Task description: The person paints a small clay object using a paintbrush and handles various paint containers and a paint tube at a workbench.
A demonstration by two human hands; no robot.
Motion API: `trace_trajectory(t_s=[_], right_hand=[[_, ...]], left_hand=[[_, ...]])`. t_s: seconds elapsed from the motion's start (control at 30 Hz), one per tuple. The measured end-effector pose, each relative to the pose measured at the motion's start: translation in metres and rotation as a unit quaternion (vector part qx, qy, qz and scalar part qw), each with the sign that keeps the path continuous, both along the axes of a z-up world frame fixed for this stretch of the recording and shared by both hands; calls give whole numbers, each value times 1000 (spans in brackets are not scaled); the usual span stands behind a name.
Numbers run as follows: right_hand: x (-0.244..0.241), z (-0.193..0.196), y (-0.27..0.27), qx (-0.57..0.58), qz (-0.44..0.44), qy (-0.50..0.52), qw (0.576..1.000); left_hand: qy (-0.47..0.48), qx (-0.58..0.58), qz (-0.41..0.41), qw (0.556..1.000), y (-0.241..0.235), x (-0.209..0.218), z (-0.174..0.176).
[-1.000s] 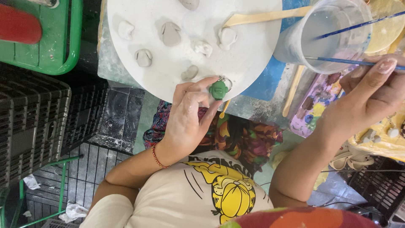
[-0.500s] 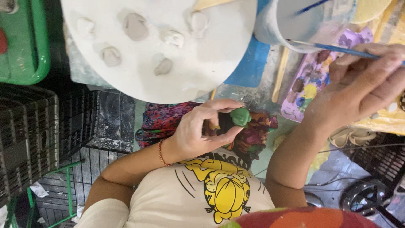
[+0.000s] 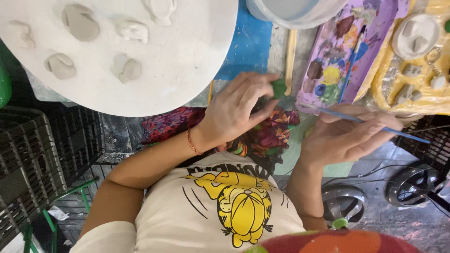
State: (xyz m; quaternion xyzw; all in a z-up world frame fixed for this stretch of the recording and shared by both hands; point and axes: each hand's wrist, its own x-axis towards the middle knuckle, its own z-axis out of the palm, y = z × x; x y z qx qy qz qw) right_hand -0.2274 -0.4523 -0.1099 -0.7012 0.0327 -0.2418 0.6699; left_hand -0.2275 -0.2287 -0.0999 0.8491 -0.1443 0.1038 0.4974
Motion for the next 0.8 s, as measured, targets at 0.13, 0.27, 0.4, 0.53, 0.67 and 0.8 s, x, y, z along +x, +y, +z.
trace_trajectory(t_s=[0.13,0.27,0.4,0.53,0.67,0.8], right_hand=[[-16,1,21,-23,58,9,998],[-25,0,31,-87,109,19,990],[-24,-3,29,-146,82,-39,985],[-26,2,26,-151,94,-79,981],[-26,-2,25,-161,114,-68,978],[-35,1,23,-113,116,-47,986]], left_hand=[[3,25,12,1000,-5,4,0],[30,24,2,999,-5,2,-1],[26,31,7,999,-5,1,-6],[21,20,4,1000,-6,2,-10],[19,19,14,1000,-7,3,-9],[13,18,7,1000,-6,3,-11]])
